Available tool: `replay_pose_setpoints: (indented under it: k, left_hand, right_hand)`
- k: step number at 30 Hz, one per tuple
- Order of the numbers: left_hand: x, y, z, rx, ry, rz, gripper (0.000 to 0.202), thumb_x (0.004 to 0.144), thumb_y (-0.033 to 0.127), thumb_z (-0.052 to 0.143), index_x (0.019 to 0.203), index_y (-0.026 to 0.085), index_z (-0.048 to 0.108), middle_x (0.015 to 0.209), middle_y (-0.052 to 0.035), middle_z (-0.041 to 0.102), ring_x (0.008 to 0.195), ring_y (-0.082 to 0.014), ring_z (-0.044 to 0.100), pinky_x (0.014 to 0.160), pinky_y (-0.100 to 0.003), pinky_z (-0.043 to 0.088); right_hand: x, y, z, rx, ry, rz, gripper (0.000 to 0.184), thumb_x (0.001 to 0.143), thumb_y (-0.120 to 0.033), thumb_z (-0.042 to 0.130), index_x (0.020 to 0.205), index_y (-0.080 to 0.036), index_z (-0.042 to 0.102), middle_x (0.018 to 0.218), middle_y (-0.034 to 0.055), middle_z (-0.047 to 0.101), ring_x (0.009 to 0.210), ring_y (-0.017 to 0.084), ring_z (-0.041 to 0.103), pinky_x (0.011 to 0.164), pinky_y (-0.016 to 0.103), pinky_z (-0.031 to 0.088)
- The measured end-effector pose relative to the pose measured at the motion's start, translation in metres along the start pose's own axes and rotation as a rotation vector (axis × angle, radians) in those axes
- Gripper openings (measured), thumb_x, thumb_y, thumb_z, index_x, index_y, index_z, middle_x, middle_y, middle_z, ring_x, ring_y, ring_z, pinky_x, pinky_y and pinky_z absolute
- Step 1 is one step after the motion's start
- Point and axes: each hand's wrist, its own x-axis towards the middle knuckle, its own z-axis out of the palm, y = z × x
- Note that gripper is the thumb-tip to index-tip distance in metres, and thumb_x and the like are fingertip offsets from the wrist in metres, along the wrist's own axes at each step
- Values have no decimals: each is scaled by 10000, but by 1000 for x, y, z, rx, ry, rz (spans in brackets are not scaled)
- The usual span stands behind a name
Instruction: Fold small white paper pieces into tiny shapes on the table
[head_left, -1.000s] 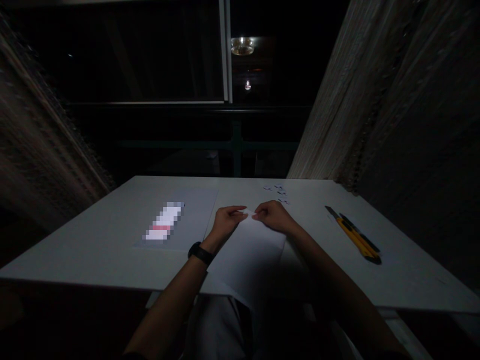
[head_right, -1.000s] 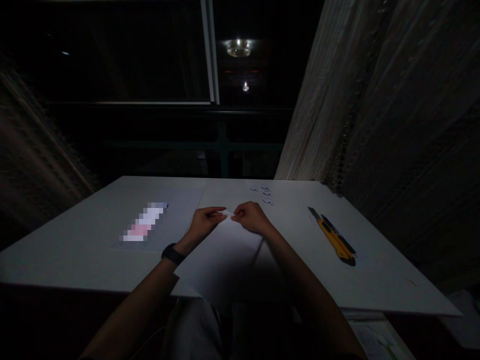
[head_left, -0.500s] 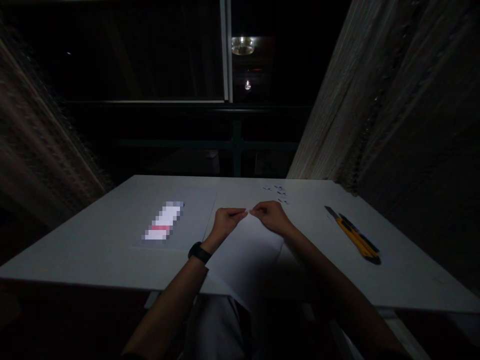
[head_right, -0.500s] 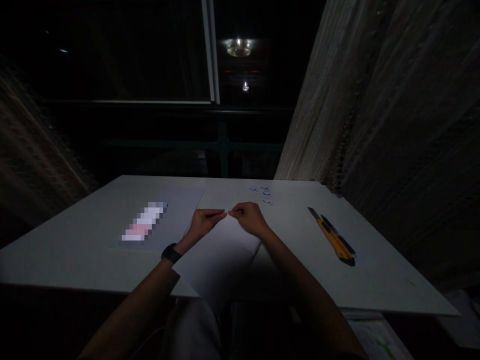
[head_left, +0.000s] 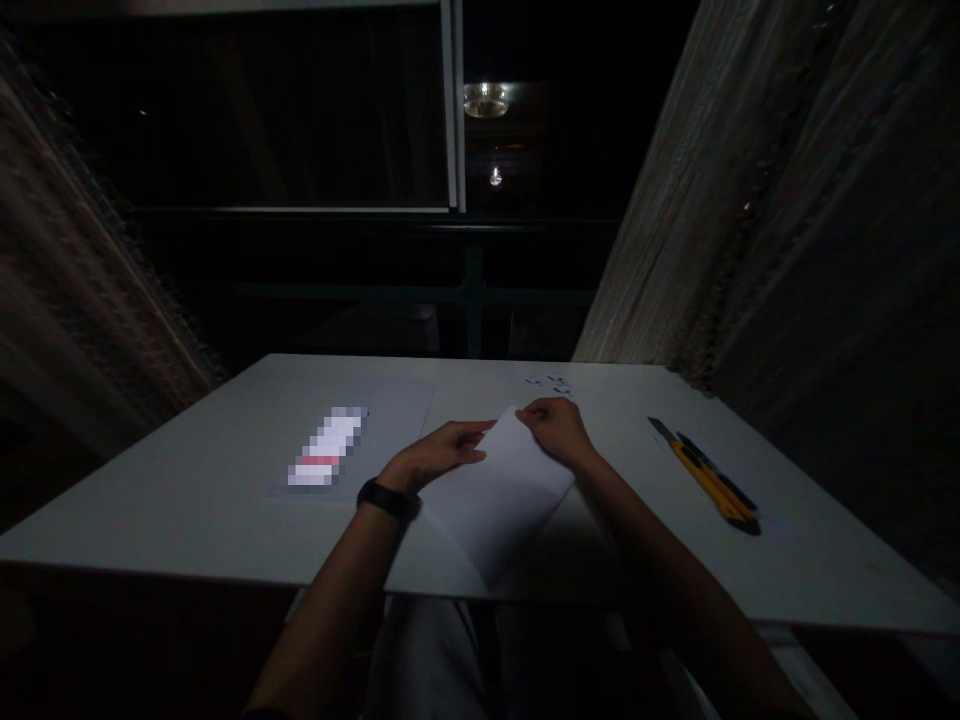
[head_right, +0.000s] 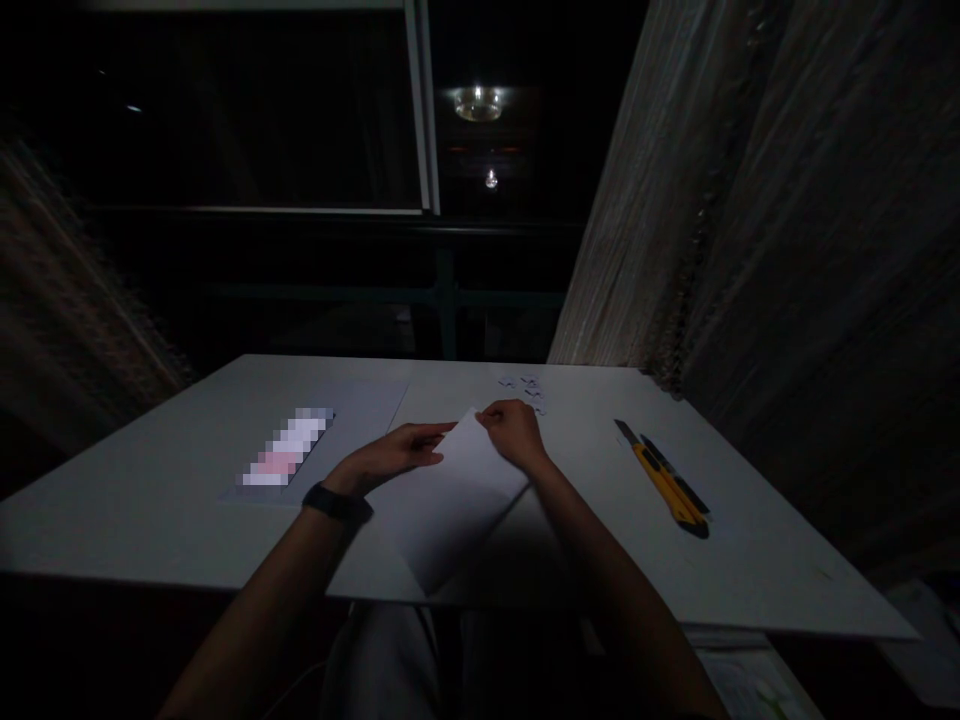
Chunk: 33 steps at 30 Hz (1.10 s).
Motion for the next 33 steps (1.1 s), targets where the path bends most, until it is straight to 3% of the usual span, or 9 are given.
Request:
replay_pose_setpoints:
  k: [4, 7, 10, 16, 19, 28, 33]
  left_hand:
    - [7, 10, 1, 442, 63, -3, 524, 716, 91, 517, 1229, 196, 531, 1048, -65, 657, 908, -172, 594, 798, -263, 426]
    - [18, 14, 15, 825, 273, -25, 378, 777, 163, 481, 1131, 216, 603, 992, -60, 672, 883, -190, 601, 776, -275, 424]
    - [27, 11, 28, 1037, 531, 14, 298, 857, 286, 419, 1011, 185, 653, 897, -92, 671, 836, -210, 603, 743, -299, 429]
    - [36, 1, 33, 879, 704, 298, 324, 889, 272, 403, 1120, 184, 612, 962, -71, 658, 880, -165, 597, 807, -268, 438]
    - [38, -4, 34, 752, 753, 367, 311, 885, 290, 428, 1105, 191, 625, 990, -58, 657, 906, -152, 594, 828, -258, 441]
    - [43, -26, 34, 675, 739, 204, 317, 867, 327, 455, 1092, 199, 638, 951, -52, 688, 857, -163, 621, 772, -265, 463]
    - [35, -21, 40, 790, 726, 144, 329, 872, 364, 433, 1034, 197, 665, 950, -62, 694, 864, -174, 629, 749, -259, 462]
  right_hand:
    - [0, 1, 3, 37, 73, 61, 198, 703, -348, 612, 684, -174, 705, 686, 63, 702, 657, 196, 632, 593, 271, 426]
    - [0, 0, 5, 87, 163, 101, 216, 695, -366, 604, 672, -175, 701, 656, 50, 697, 649, 197, 637, 589, 269, 435]
    - [2, 2, 6, 176, 228, 118, 226, 686, -374, 606, 680, -169, 701, 655, 48, 698, 658, 204, 642, 598, 273, 450]
    - [7, 2, -6, 337, 286, 41, 283, 669, -421, 624, 708, -151, 699, 698, 63, 704, 674, 215, 643, 623, 294, 477]
    - [5, -3, -12, 349, 298, -21, 294, 679, -420, 622, 726, -140, 699, 720, 76, 705, 676, 210, 642, 624, 290, 477]
    - [9, 13, -4, 129, 206, 82, 237, 686, -389, 608, 698, -169, 693, 682, 58, 698, 664, 206, 643, 604, 284, 456]
    - [9, 23, 5, -43, 116, 113, 200, 709, -367, 588, 666, -194, 680, 682, 59, 696, 667, 196, 638, 604, 274, 431]
